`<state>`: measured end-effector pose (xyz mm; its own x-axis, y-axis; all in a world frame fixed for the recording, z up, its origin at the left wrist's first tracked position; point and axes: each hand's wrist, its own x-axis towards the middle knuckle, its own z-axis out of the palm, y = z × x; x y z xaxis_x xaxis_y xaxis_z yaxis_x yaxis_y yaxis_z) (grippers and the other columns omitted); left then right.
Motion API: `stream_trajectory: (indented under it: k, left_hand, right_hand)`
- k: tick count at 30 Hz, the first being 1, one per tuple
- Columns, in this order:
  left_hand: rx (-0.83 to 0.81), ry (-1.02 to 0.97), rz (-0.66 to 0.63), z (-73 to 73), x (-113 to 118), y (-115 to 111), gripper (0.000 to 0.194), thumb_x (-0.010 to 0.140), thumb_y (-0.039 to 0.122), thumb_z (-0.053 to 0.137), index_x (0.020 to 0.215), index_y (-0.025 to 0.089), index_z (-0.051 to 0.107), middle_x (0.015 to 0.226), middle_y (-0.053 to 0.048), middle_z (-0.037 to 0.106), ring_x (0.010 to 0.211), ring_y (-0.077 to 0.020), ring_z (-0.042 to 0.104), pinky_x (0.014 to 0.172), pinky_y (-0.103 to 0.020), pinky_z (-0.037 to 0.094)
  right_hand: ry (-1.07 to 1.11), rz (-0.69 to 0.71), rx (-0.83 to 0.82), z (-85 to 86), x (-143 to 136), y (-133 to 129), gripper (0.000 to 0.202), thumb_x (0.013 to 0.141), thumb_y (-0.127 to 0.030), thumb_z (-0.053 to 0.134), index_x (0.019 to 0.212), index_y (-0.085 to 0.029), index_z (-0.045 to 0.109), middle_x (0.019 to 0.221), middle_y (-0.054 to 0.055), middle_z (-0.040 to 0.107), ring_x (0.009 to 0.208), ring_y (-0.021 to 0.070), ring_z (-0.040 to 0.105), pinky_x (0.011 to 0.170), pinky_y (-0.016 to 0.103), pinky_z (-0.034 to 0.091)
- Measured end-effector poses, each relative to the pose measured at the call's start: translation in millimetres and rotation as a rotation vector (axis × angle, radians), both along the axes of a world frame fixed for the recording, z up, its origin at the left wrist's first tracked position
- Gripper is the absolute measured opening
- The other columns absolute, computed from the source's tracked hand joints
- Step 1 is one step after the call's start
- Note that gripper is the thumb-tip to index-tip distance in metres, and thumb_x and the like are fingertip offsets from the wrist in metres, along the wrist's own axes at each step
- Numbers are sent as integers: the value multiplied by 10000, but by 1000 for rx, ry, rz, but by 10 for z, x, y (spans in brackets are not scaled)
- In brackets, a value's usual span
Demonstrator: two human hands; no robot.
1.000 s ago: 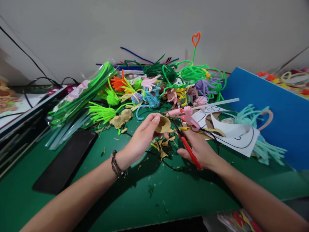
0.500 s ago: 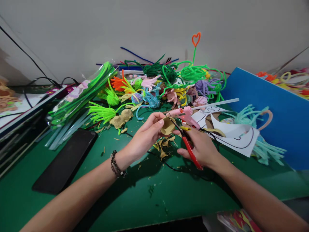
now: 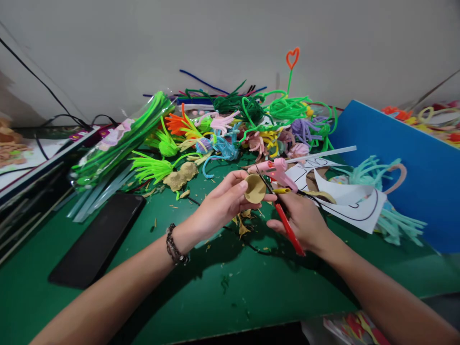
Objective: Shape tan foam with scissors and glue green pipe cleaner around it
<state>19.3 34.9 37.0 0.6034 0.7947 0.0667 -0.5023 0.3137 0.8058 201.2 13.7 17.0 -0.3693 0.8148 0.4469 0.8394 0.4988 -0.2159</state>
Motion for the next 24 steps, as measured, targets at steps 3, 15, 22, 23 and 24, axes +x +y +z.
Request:
stream_trajectory:
  k: [3,15,22,23,24]
  left_hand:
    - [14,55,27,-5,-6,-3,158,816,290,535,848,199,410,790,22,614,733,-127,651,686,-243,443]
    - [-223,126,128,3,9,9,99,880,190,413,817,154,480,701,16,597,561,-57,601,518,-143,440]
    - [-322,107,124,11,13,28,156,879,209,425,781,138,522,674,2,591,529,-60,591,493,-134,457]
    - [-315,101,121,9,10,28,151,878,212,430,786,138,525,681,1,593,533,-60,592,497,-134,461]
    - [-305,95,115,6,7,27,146,876,214,434,793,139,526,695,-2,598,536,-60,592,499,-135,463]
  right_hand:
    - [-8,-30,-49,39,-6,-5,639,721,-763,173,644,-197,457,539,37,531,475,167,507,427,258,327]
    - [73,-43,-140,-74,35,39,519,802,-651,253,590,-205,415,477,-17,410,418,105,356,435,235,267]
    - [121,-48,-182,41,-3,25,528,711,-745,286,607,-227,297,476,-31,383,426,105,327,425,240,269]
    - [103,-55,-213,55,-3,29,549,687,-772,272,630,-226,307,498,-20,416,436,113,347,429,246,279]
    - [88,-55,-236,64,-1,34,573,667,-794,252,652,-225,318,523,-6,447,447,123,370,433,253,288]
